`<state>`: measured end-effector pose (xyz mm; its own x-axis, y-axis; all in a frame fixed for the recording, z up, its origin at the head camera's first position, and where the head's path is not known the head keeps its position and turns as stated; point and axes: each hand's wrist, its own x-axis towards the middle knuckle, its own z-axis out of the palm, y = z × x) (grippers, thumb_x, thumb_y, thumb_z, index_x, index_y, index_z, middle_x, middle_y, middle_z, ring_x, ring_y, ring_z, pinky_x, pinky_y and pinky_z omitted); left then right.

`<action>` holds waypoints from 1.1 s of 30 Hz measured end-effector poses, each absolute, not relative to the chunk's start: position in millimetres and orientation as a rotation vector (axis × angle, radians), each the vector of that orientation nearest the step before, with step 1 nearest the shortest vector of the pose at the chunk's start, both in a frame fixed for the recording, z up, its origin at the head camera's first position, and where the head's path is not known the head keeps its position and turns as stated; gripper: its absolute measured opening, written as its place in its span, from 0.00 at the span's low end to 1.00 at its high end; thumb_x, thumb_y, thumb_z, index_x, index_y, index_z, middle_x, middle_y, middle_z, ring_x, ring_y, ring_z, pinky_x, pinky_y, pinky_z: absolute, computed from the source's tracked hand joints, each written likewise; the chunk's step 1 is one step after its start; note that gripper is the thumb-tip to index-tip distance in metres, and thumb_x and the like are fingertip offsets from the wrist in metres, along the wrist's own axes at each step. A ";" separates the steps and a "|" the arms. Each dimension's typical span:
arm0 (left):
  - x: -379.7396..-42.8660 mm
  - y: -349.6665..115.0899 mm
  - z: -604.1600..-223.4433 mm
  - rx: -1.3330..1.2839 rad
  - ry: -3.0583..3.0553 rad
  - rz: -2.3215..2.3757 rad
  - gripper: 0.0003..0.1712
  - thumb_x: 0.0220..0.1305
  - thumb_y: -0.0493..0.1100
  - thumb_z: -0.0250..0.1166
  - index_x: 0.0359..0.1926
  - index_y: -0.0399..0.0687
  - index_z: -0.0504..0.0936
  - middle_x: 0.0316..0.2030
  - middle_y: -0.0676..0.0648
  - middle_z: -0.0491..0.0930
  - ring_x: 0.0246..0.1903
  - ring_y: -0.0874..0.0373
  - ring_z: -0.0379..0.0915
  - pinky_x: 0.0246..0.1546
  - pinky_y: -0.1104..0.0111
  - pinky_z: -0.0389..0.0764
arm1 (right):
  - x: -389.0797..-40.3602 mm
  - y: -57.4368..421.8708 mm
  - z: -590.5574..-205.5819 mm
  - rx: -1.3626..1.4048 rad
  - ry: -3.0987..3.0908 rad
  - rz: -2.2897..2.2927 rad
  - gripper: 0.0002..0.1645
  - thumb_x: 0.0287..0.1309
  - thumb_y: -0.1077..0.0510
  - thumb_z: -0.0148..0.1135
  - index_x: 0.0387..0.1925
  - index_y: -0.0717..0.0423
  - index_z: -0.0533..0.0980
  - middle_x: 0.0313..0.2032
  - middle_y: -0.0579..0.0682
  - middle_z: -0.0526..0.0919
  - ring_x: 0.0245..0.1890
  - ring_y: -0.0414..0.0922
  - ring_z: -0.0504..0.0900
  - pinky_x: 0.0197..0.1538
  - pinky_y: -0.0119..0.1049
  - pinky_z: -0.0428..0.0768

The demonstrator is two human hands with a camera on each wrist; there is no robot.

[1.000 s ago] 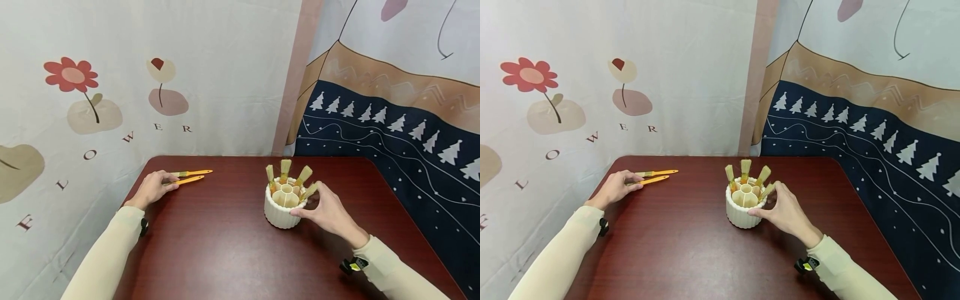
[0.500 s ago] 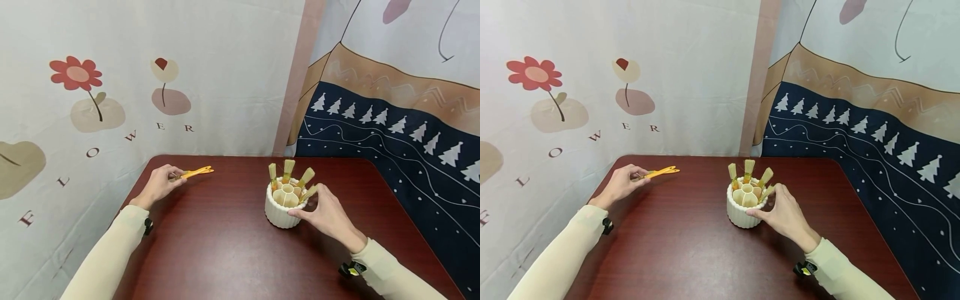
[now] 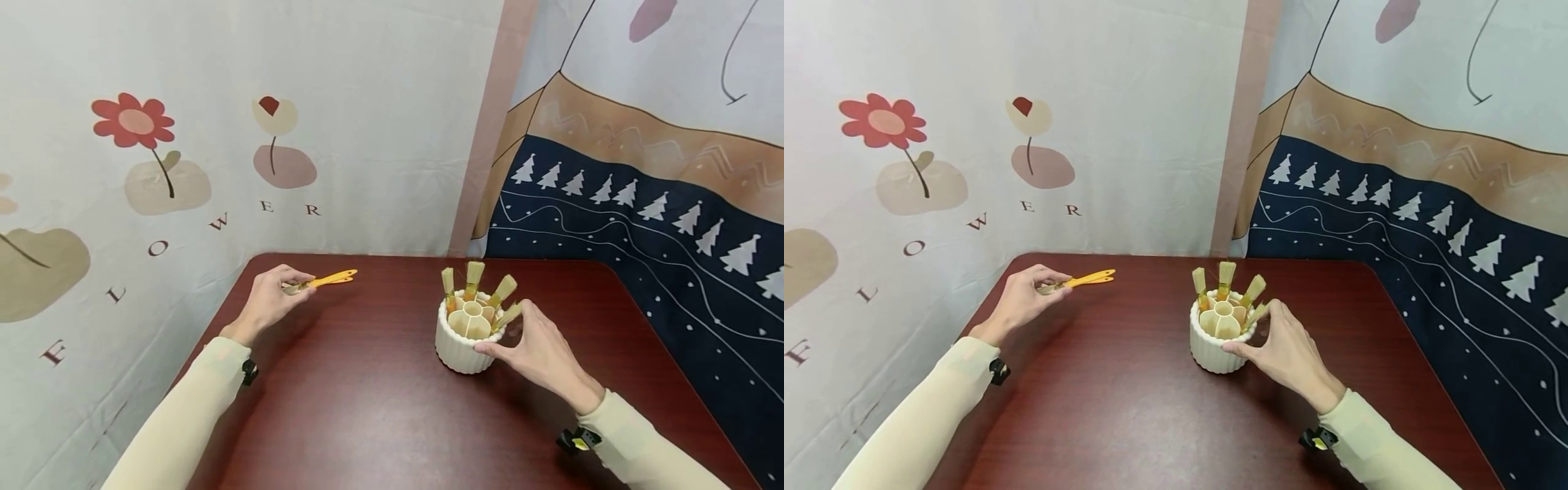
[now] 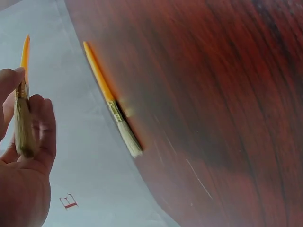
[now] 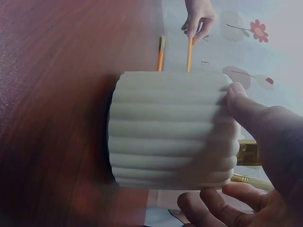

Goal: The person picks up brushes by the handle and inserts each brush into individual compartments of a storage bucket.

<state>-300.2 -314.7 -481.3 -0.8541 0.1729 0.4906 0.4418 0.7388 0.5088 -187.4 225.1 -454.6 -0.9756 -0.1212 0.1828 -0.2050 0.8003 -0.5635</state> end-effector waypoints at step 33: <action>-279.8 -282.7 -464.5 -0.389 -2.418 -1.250 0.24 0.64 0.39 0.90 0.57 0.50 0.91 0.53 0.44 0.97 0.42 0.74 0.88 0.43 0.84 0.86 | -238.3 272.2 -459.2 0.640 -2.976 1.463 0.51 0.71 0.44 0.85 0.83 0.56 0.67 0.72 0.63 0.83 0.69 0.62 0.89 0.65 0.50 0.95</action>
<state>-279.8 -282.7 -464.5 -0.8857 0.0657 0.4595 0.4128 0.5642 0.7150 -238.3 272.2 -459.2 -0.9015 -0.4305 -0.0440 -0.2281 0.5592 -0.7971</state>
